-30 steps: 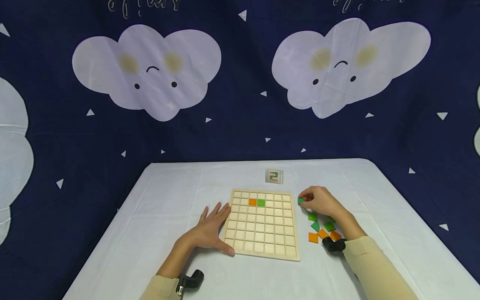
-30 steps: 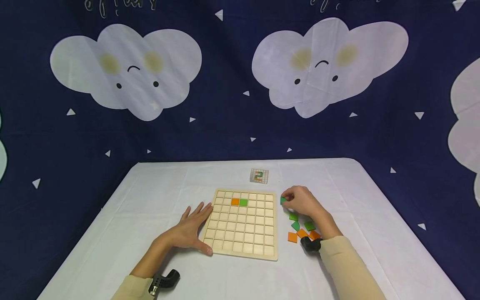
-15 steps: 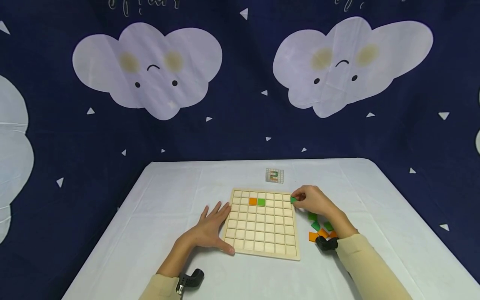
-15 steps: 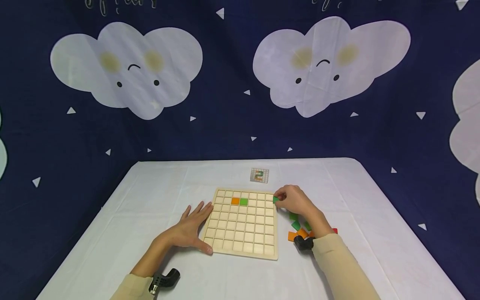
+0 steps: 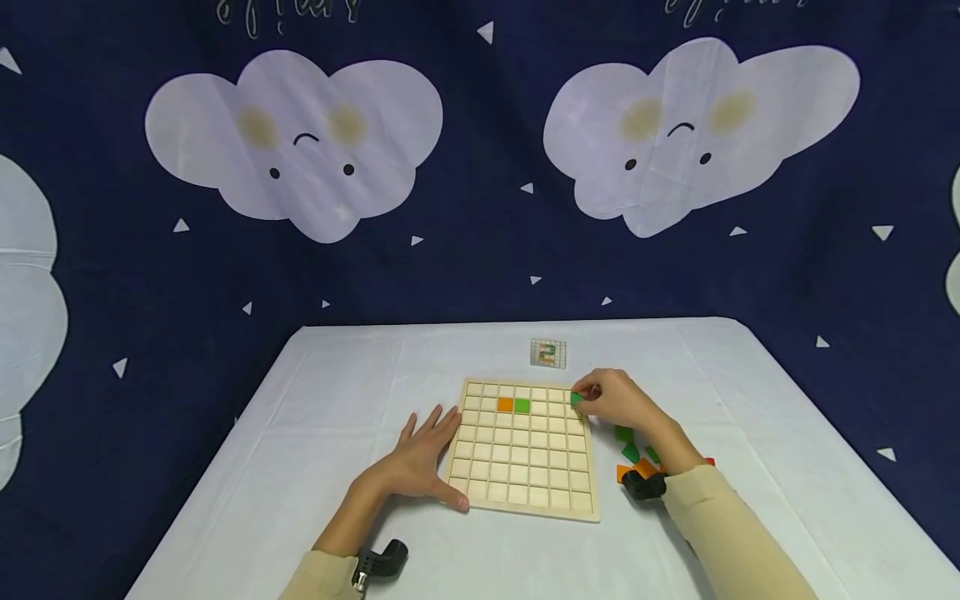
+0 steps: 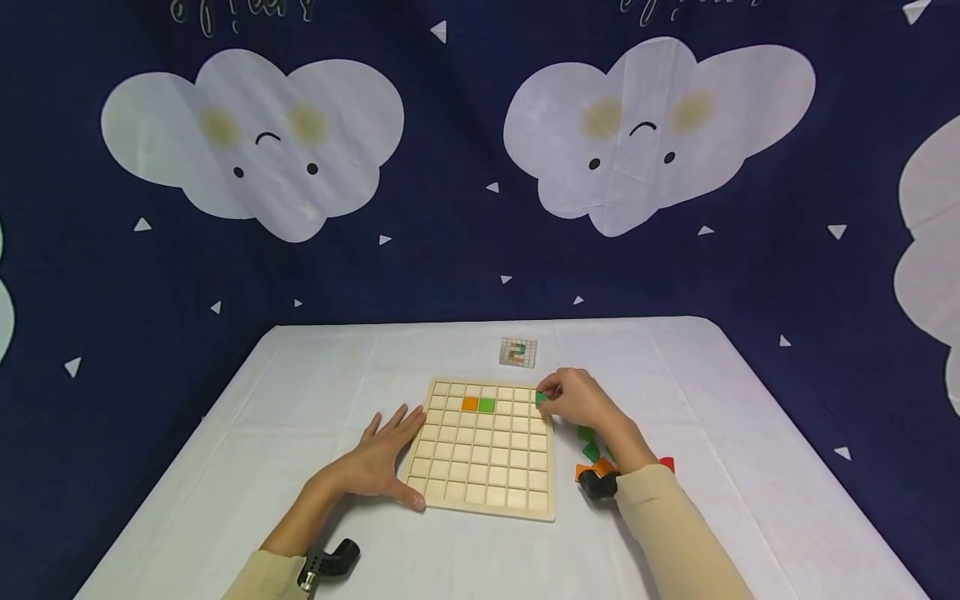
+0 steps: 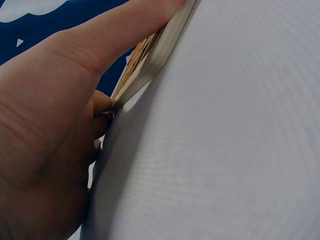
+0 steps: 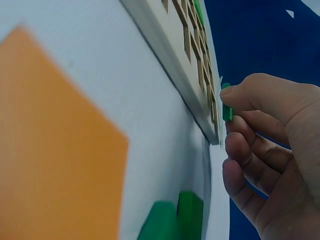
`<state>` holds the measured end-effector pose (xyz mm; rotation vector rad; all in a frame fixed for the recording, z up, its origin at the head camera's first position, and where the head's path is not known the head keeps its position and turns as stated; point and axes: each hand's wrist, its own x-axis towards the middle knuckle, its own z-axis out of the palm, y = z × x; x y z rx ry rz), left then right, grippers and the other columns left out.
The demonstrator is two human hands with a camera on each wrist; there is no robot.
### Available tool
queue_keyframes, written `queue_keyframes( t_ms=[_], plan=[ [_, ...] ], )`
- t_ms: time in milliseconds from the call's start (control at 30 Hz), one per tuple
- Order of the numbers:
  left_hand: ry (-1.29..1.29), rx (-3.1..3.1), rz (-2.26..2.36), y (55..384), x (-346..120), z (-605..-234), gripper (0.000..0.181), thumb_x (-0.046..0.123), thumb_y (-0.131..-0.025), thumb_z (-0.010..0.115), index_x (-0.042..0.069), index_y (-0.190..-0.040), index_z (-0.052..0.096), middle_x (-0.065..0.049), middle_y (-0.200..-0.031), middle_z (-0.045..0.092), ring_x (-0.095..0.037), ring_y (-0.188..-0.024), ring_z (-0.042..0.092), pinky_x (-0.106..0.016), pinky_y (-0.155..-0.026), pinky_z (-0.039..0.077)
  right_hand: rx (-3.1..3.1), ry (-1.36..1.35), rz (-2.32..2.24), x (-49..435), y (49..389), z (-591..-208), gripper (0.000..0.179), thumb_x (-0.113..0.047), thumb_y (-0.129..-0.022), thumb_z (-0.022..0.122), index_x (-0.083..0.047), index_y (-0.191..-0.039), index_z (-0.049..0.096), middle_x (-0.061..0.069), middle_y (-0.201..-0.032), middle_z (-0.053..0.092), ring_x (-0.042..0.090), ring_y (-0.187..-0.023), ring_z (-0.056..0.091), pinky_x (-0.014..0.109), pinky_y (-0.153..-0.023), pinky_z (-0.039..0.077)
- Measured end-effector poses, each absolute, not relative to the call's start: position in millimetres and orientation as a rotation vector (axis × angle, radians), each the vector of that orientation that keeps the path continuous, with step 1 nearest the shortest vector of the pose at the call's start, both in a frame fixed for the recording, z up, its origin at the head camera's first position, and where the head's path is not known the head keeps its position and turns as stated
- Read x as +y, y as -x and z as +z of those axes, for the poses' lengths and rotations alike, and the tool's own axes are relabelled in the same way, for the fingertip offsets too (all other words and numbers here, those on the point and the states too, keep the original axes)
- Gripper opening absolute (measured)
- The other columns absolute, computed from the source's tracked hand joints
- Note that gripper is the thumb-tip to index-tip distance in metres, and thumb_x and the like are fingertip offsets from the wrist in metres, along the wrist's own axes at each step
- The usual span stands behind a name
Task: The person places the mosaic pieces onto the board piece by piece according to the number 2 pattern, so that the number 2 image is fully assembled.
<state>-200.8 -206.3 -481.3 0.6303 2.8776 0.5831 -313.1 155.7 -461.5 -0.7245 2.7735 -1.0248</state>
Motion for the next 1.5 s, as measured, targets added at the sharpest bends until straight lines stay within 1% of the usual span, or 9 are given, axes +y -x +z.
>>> queue_keyframes(
  t_ms=[200, 433, 667, 800, 933, 1167, 1500],
  plan=[
    [-0.637, 2.876, 0.58, 201, -206, -481, 0.143, 0.082, -0.046, 0.073, 0.007, -0.154, 0.018, -0.005, -0.16, 0.012, -0.026, -0.146, 0.001, -0.053, -0.112, -0.007, 2.772, 0.754, -1.03, 148, 314, -460, 0.029, -0.019, -0.078, 0.078, -0.008, -0.104, 0.074, -0.002, -0.087, 0.063, 0.015, -0.077, 0.056, 0.033, -0.066, 0.049],
    [-0.642, 2.871, 0.588, 200, -207, -481, 0.143, 0.083, -0.046, 0.073, 0.007, -0.154, 0.018, -0.006, -0.16, 0.012, -0.027, -0.145, 0.001, -0.054, -0.112, -0.007, 2.752, 0.803, -1.042, 137, 313, -462, 0.028, -0.016, -0.079, 0.078, -0.005, -0.104, 0.074, -0.004, -0.082, 0.062, 0.015, -0.073, 0.056, 0.033, -0.065, 0.049],
    [-0.651, 2.88, 0.604, 201, -207, -482, 0.142, 0.081, -0.047, 0.074, 0.006, -0.153, 0.019, -0.007, -0.159, 0.014, -0.028, -0.145, 0.002, -0.056, -0.112, -0.006, 2.742, 0.829, -1.031, 125, 313, -463, 0.028, -0.017, -0.081, 0.078, -0.006, -0.106, 0.073, -0.001, -0.091, 0.065, 0.013, -0.079, 0.058, 0.033, -0.07, 0.051],
    [-0.63, 2.872, 0.598, 201, -207, -482, 0.142, 0.082, -0.046, 0.074, 0.007, -0.154, 0.018, -0.005, -0.16, 0.012, -0.026, -0.146, 0.0, -0.053, -0.112, -0.007, 2.72, 0.823, -1.036, 119, 312, -463, 0.026, -0.016, -0.081, 0.077, -0.007, -0.105, 0.073, 0.001, -0.096, 0.066, 0.013, -0.084, 0.061, 0.033, -0.074, 0.053],
    [-0.625, 2.872, 0.597, 201, -207, -482, 0.143, 0.082, -0.046, 0.074, 0.007, -0.154, 0.018, -0.005, -0.16, 0.012, -0.025, -0.146, 0.0, -0.053, -0.112, -0.007, 2.722, 0.863, -1.019, 113, 313, -465, 0.023, -0.014, -0.081, 0.077, -0.008, -0.103, 0.074, 0.0, -0.094, 0.067, 0.012, -0.082, 0.061, 0.032, -0.073, 0.053],
    [-0.636, 2.869, 0.607, 201, -207, -482, 0.143, 0.082, -0.046, 0.073, 0.006, -0.154, 0.018, -0.006, -0.16, 0.012, -0.026, -0.146, 0.0, -0.054, -0.112, -0.007, 2.707, 0.894, -1.007, 103, 313, -465, 0.022, -0.014, -0.078, 0.078, -0.007, -0.099, 0.075, -0.001, -0.086, 0.066, 0.011, -0.076, 0.058, 0.03, -0.068, 0.051],
    [-0.631, 2.875, 0.595, 201, -207, -484, 0.144, 0.082, -0.045, 0.073, 0.008, -0.154, 0.017, -0.003, -0.16, 0.012, -0.024, -0.146, 0.0, -0.052, -0.112, -0.008, 2.686, 0.924, -0.989, 97, 308, -462, 0.023, -0.015, -0.081, 0.077, -0.006, -0.102, 0.075, 0.003, -0.092, 0.065, 0.011, -0.078, 0.058, 0.03, -0.07, 0.051]
  ],
)
